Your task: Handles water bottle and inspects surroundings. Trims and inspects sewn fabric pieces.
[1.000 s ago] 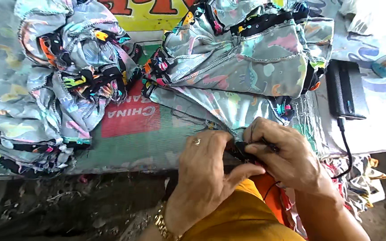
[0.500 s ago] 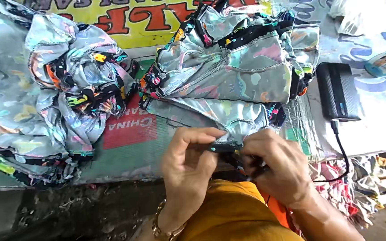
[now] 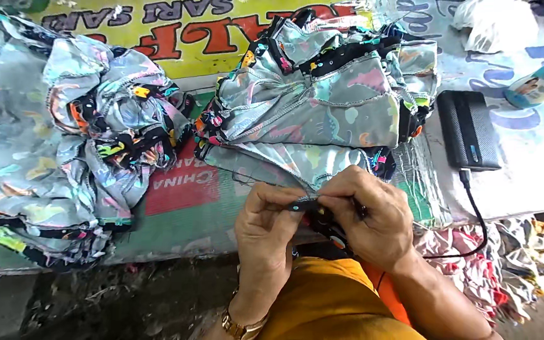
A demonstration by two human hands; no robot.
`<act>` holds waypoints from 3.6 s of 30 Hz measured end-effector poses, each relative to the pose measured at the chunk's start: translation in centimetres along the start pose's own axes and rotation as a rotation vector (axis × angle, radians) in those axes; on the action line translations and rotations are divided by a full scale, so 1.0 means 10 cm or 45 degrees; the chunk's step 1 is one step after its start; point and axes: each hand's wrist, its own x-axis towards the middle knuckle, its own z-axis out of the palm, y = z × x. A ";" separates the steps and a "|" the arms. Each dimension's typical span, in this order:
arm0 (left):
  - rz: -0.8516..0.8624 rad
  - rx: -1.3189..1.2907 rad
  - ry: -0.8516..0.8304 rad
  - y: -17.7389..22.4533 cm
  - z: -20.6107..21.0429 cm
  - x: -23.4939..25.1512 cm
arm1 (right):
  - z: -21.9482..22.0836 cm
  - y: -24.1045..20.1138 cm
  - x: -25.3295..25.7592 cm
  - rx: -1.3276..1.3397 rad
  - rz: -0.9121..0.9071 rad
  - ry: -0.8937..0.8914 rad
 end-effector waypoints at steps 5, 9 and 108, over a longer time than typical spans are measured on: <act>0.032 0.210 -0.042 -0.03 0.03 -0.06 | 0.03 0.00 -0.02 -0.037 0.042 -0.021; 0.061 0.254 -0.028 -0.01 0.04 -0.04 | 0.02 -0.02 -0.03 0.400 0.230 -0.046; -0.285 0.142 -0.166 0.16 0.07 0.16 | -0.25 0.14 -0.06 -0.098 0.293 -0.121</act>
